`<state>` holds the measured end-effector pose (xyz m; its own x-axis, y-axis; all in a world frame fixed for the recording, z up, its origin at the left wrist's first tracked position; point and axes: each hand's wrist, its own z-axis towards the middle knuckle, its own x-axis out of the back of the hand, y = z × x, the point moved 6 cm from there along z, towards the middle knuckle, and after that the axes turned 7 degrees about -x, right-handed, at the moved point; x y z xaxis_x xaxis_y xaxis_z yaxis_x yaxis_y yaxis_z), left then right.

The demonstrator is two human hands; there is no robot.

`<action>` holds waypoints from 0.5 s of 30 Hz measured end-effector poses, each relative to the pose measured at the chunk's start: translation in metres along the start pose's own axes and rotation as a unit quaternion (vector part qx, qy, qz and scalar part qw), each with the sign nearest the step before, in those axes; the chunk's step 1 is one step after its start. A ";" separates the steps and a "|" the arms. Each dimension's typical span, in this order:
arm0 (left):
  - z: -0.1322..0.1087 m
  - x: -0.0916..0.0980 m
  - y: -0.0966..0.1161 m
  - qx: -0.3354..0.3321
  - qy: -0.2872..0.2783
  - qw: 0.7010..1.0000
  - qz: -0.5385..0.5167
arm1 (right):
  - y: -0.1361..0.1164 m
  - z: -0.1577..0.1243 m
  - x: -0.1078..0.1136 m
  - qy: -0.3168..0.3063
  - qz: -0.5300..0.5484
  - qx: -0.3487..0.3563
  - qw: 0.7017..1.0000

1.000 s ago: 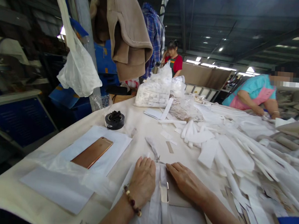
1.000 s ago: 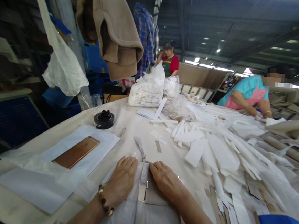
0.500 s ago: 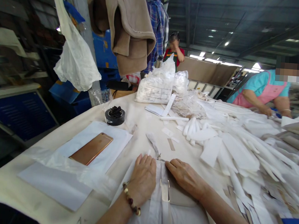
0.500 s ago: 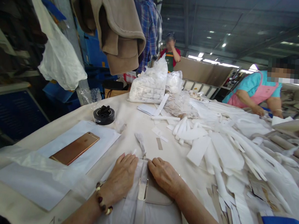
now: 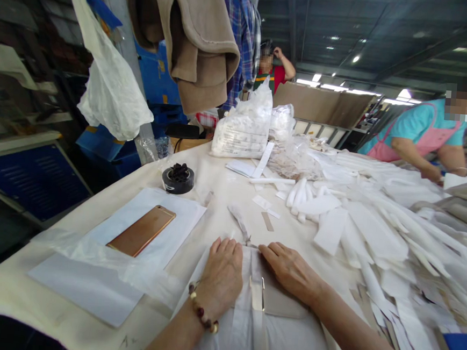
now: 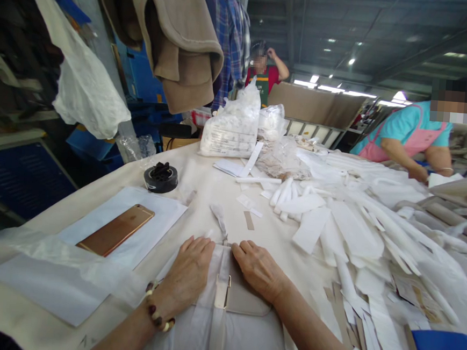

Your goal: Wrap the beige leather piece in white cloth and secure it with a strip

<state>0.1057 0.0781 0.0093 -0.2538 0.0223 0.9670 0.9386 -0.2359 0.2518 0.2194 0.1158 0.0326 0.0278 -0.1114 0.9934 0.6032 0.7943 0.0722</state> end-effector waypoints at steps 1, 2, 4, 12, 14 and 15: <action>0.000 0.000 0.000 0.000 -0.001 1.000 0.000 | -0.001 0.000 0.001 -0.001 0.004 0.008 1.000; 0.000 0.001 0.000 -0.001 -0.001 1.000 -0.001 | -0.003 0.000 0.002 -0.004 0.006 0.019 1.000; 0.000 0.002 0.000 0.000 -0.003 1.000 -0.002 | -0.006 0.000 0.003 -0.015 0.001 0.043 0.999; 0.001 -0.003 -0.001 -0.002 -0.005 1.000 -0.007 | -0.008 0.005 0.000 -0.038 -0.056 0.080 0.994; 0.001 -0.004 -0.001 -0.003 -0.002 1.000 -0.006 | -0.008 0.006 -0.001 -0.032 -0.052 0.081 0.995; 0.000 -0.004 -0.001 -0.002 0.000 1.000 -0.006 | -0.008 0.006 -0.001 -0.029 -0.049 0.080 0.995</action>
<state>0.1059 0.0787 0.0054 -0.2648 0.0241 0.9640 0.9345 -0.2404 0.2627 0.2099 0.1134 0.0315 -0.0735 -0.1620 0.9840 0.4652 0.8672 0.1775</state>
